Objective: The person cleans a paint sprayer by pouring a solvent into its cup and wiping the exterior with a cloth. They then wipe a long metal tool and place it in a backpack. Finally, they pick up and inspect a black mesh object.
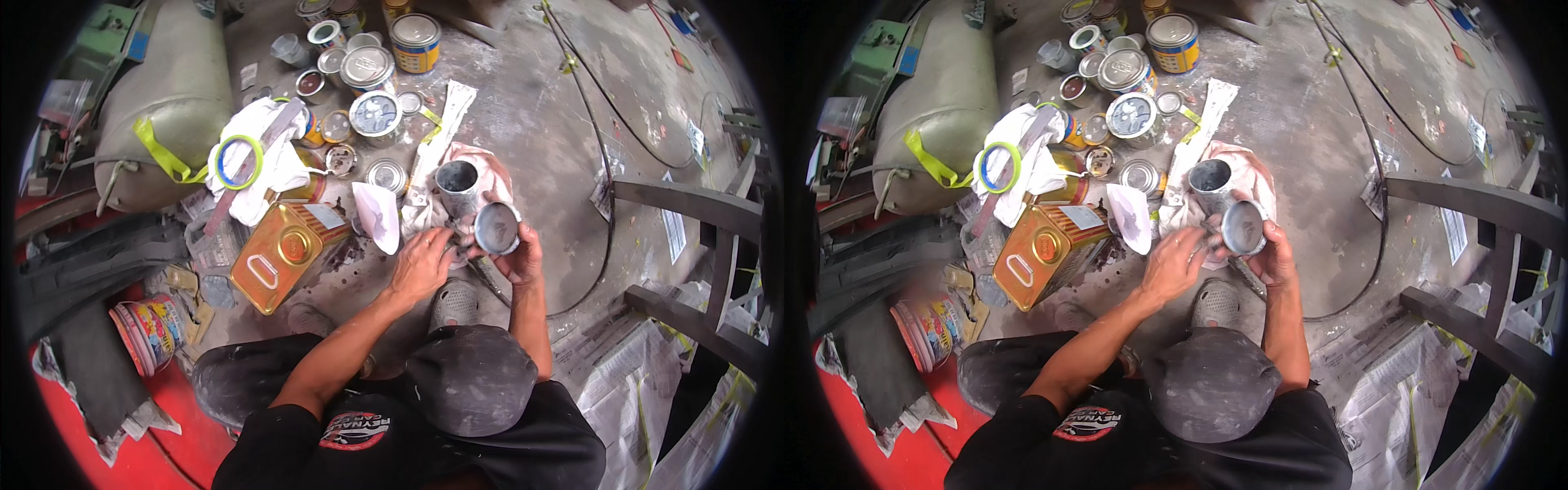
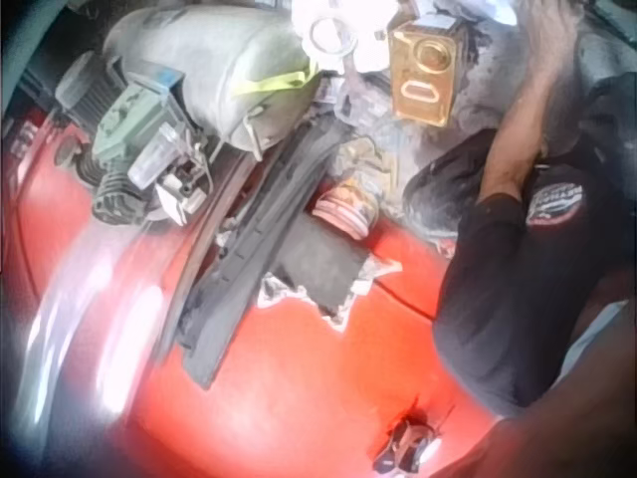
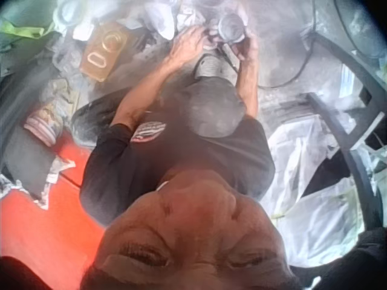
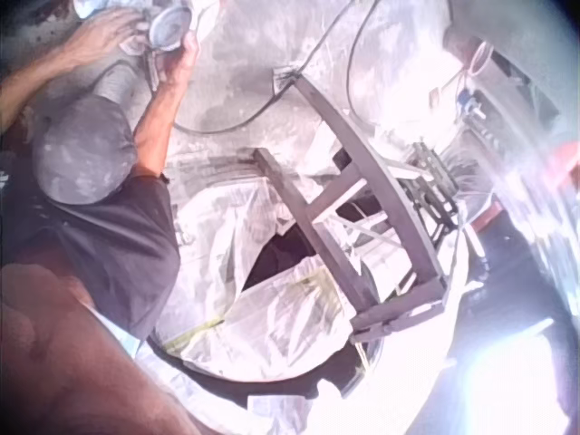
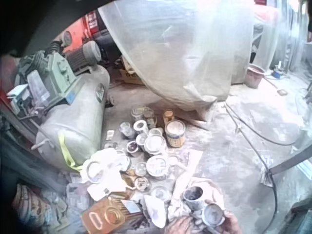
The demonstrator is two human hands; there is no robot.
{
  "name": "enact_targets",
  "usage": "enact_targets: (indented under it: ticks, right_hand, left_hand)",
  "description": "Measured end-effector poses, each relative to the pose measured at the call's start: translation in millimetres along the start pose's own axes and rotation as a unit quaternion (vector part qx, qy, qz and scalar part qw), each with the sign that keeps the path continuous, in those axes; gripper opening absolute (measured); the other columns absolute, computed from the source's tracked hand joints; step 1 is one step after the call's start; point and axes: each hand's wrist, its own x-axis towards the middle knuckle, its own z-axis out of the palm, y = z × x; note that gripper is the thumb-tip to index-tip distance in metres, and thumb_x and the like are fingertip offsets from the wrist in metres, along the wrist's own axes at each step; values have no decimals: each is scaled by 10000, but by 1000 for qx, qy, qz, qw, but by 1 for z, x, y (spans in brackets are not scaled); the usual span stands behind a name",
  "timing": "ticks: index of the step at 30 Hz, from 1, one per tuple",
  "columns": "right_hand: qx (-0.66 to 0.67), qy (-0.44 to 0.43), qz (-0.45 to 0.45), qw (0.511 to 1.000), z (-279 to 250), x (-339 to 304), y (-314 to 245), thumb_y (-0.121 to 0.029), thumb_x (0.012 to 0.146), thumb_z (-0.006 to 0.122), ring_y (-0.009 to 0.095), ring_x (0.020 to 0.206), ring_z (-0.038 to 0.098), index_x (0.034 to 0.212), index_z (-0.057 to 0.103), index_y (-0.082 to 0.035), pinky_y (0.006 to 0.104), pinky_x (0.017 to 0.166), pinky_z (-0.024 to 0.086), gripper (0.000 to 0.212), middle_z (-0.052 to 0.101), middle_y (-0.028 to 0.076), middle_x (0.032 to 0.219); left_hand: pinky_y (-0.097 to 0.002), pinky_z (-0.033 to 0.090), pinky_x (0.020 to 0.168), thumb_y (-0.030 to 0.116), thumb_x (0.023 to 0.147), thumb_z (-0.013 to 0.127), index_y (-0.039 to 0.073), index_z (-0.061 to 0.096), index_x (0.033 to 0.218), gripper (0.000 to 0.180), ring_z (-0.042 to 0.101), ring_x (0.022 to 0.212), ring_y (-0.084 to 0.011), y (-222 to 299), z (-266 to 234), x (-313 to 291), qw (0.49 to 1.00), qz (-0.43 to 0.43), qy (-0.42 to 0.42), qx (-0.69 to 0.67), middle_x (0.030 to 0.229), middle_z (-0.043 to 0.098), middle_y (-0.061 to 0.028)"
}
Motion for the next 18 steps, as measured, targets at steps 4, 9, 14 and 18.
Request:
enact_targets:
  ticks: [4,9,14,18]
  right_hand:
    - [169,-94,25,981,-4,-1,5,-502,871,606,462,939,663,1468,244,68,487,707,613,901,515,402,1214]
    - [144,-81,26,986,-4,2,8,-515,917,539,454,985,648,1470,284,19,483,739,607,809,515,371,1255]
    - [-41,45,-29,998,11,10,7,-495,970,464,333,1013,669,1480,298,-4,463,761,618,727,575,260,1241]
    - [-187,-51,-28,981,36,23,-3,-435,920,563,283,966,678,1442,361,-27,386,751,607,693,589,212,1236]
  left_hand:
    - [-557,202,1167,124,900,490,14,491,1370,482,231,1446,-429,-42,41,-12,965,56,-39,253,1528,303,-256]
    - [-571,187,1170,145,919,457,4,410,1437,538,236,1438,-455,-46,45,-29,954,42,-97,282,1535,275,-288]
    - [-518,409,1031,214,935,500,26,596,1221,356,562,1187,-360,13,-38,-40,925,224,-132,276,1286,586,-176]
    - [-432,533,830,212,911,591,38,624,1149,296,655,959,-332,65,-192,-10,939,208,-99,256,1046,676,-134]
